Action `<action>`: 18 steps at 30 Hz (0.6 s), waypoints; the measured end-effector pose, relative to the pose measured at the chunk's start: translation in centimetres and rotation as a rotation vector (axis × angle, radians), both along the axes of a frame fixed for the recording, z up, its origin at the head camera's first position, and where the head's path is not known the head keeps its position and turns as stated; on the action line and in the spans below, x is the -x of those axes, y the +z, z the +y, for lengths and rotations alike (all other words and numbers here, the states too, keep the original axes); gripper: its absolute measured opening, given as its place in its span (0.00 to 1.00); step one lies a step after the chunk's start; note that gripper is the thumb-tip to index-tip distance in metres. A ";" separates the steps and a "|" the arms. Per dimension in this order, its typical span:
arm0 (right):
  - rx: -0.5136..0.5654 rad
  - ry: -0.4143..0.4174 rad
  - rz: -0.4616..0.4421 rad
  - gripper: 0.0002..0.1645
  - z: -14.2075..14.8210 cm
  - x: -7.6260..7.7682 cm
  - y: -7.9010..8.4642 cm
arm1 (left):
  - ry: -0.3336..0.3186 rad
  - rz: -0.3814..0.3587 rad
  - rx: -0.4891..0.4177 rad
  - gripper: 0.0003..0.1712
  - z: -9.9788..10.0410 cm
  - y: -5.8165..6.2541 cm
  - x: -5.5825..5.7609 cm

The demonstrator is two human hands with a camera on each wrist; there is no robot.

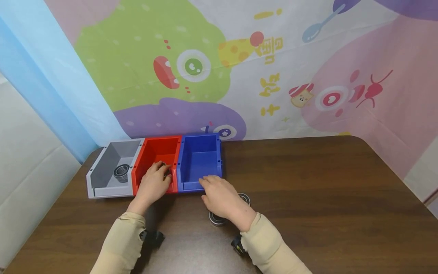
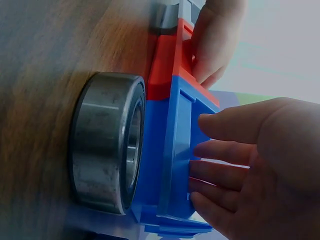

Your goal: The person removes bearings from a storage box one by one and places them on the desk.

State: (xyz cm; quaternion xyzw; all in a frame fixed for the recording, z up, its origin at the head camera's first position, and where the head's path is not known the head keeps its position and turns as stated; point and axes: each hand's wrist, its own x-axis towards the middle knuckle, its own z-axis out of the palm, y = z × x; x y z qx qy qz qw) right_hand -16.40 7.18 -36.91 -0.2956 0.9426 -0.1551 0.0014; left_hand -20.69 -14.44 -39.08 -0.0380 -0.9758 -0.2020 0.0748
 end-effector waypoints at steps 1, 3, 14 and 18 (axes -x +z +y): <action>-0.006 0.000 0.002 0.27 0.0 0.0 0.0 | -0.002 -0.005 0.003 0.23 0.0 0.0 0.1; -0.012 -0.004 0.003 0.27 0.0 -0.1 -0.1 | -0.005 -0.016 0.006 0.24 -0.1 -0.1 0.2; -0.038 0.003 0.062 0.26 0.0 0.1 -0.5 | 0.027 -0.070 0.002 0.25 -0.2 0.5 1.2; -0.087 0.028 0.077 0.27 -0.1 0.2 -0.4 | 0.041 -0.065 0.009 0.25 -0.2 0.5 1.4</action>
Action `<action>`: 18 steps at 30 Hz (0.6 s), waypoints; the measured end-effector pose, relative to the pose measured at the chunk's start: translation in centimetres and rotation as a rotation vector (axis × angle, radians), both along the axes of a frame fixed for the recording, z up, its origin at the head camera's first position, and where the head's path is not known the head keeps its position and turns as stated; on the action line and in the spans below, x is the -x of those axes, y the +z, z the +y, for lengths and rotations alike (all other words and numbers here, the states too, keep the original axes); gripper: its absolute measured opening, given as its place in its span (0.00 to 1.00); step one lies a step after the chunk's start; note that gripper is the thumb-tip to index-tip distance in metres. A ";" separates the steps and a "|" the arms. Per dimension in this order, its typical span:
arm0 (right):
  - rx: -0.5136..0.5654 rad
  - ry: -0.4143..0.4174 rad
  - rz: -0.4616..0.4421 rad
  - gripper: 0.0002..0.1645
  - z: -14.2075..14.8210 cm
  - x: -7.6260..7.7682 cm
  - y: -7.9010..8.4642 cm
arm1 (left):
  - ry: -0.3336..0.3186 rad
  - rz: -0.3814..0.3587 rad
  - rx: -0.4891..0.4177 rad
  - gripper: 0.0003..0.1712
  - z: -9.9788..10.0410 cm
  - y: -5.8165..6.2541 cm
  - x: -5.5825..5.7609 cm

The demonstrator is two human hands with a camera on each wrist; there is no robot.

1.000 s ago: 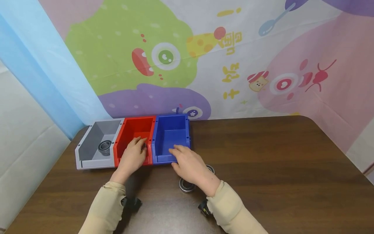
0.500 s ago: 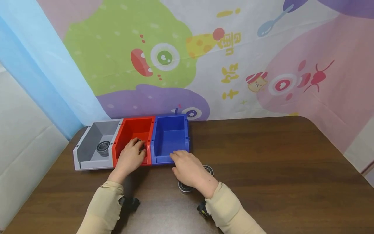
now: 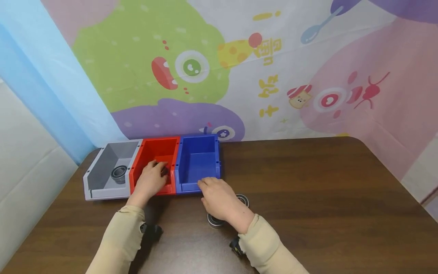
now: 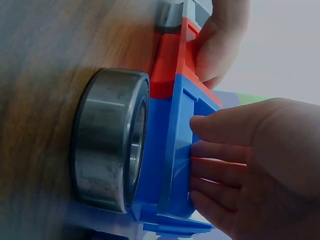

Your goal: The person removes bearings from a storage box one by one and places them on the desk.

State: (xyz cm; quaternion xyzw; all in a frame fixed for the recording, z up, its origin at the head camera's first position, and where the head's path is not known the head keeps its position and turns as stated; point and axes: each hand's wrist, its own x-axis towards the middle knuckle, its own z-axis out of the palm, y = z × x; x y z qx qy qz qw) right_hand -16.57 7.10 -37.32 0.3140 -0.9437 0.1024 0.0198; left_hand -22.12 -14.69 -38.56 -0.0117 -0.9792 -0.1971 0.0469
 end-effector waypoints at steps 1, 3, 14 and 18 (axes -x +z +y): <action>-0.010 0.005 0.000 0.27 0.0 0.0 0.1 | 0.000 -0.004 0.009 0.26 0.0 0.0 0.1; -0.022 0.012 -0.003 0.28 0.1 0.0 0.1 | -0.002 -0.005 0.028 0.26 0.0 0.2 0.3; -0.013 0.015 0.013 0.29 0.1 -0.1 -0.1 | -0.001 0.013 0.095 0.27 -0.3 0.2 0.9; -0.013 0.016 0.013 0.29 0.1 0.0 -0.1 | 0.013 0.022 0.083 0.26 -0.2 0.1 0.9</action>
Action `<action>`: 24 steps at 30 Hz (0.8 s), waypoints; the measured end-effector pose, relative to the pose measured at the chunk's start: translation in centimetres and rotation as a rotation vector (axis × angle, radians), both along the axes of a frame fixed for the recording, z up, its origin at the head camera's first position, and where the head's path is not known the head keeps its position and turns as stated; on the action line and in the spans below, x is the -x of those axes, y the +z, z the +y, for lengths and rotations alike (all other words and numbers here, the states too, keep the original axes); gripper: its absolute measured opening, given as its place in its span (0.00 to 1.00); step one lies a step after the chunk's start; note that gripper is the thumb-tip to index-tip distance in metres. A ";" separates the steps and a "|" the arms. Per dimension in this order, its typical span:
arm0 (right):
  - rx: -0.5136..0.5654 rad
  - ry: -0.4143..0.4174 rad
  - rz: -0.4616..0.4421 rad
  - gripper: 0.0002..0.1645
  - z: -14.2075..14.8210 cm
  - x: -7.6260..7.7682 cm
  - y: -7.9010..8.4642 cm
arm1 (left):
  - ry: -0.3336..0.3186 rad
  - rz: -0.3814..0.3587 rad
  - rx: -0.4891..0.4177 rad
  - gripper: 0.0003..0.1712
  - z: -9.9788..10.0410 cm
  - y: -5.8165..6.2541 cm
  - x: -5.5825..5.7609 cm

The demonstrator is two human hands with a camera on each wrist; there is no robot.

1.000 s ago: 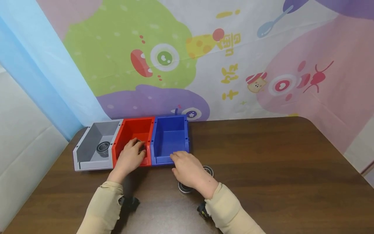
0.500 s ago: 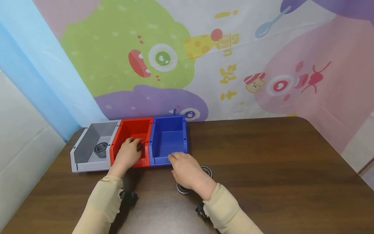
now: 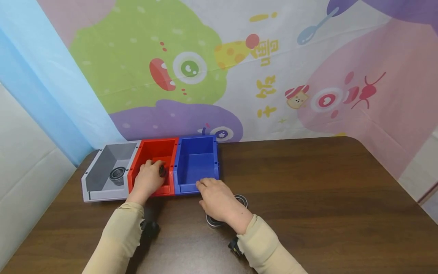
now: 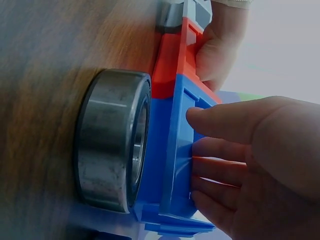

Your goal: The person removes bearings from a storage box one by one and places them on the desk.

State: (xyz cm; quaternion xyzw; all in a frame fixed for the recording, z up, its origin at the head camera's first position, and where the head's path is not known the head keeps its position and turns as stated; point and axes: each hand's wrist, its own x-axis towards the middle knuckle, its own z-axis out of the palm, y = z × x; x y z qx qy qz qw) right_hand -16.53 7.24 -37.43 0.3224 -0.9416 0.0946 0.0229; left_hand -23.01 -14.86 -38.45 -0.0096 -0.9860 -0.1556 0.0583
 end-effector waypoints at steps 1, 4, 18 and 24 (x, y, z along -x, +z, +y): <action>-0.001 0.000 0.001 0.29 0.0 0.0 0.0 | 0.004 0.002 -0.003 0.26 0.0 0.0 0.0; -0.006 -0.002 0.001 0.30 0.0 0.0 0.1 | 0.013 0.010 -0.013 0.25 0.1 -0.1 -0.1; -0.003 0.006 0.009 0.33 0.0 0.0 -0.2 | 0.007 0.027 0.001 0.25 0.0 -0.4 -0.2; -0.003 0.000 0.018 0.33 -0.1 -0.1 -0.2 | 0.008 0.097 0.027 0.27 0.2 -0.2 -0.3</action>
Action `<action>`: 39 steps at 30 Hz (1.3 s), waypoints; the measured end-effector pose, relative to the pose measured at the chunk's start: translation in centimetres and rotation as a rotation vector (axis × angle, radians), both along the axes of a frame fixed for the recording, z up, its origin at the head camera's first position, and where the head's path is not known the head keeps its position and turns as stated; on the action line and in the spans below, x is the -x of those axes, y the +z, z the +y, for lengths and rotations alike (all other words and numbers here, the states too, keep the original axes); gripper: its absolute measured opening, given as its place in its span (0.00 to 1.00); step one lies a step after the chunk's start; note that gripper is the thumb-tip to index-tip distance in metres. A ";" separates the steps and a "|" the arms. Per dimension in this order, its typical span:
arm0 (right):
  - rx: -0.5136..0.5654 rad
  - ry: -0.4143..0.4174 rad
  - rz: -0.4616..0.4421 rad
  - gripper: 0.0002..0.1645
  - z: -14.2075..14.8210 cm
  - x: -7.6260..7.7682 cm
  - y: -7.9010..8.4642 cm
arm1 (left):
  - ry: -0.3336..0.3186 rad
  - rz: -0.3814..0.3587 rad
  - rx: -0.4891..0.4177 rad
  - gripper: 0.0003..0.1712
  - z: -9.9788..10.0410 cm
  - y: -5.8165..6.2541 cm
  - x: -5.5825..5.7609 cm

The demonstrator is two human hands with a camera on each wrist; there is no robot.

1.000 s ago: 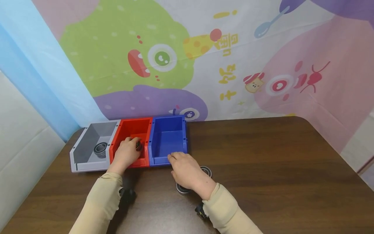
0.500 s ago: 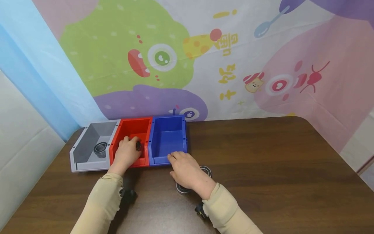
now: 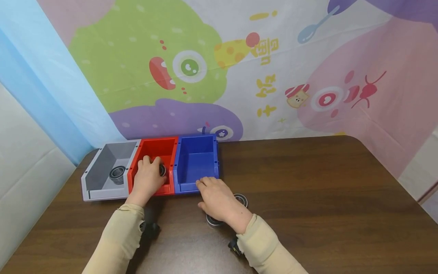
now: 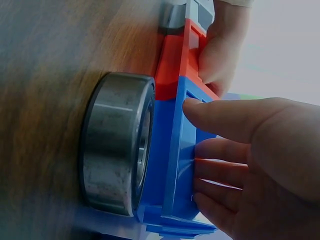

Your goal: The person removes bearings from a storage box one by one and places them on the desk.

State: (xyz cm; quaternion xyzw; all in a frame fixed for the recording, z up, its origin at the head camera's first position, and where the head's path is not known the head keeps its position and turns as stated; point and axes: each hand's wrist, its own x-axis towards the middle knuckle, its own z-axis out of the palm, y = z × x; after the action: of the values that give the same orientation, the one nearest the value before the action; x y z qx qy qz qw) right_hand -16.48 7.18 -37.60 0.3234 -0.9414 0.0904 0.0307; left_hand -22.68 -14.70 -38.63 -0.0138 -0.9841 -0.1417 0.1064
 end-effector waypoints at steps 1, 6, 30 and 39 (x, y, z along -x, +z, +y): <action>-0.001 -0.002 -0.002 0.33 0.0 0.0 0.0 | -0.001 0.003 -0.006 0.26 0.0 0.0 0.0; -0.006 -0.007 0.014 0.32 -0.1 0.1 -0.1 | -0.005 -0.006 -0.048 0.27 -0.3 0.1 -0.4; 0.071 0.038 0.122 0.21 0.1 0.8 -0.5 | -0.152 0.021 -0.141 0.25 -0.8 3.0 -4.5; 0.238 0.025 0.008 0.16 0.9 1.2 0.3 | -0.329 0.002 -0.069 0.24 0.9 3.1 -6.6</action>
State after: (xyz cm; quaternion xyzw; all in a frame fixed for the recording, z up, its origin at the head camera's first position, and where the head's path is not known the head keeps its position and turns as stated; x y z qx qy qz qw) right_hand -17.68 8.11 -37.29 0.3297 -0.9197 0.2007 0.0716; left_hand -16.06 -13.81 -35.56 -0.1713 -0.9630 -0.1908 0.0832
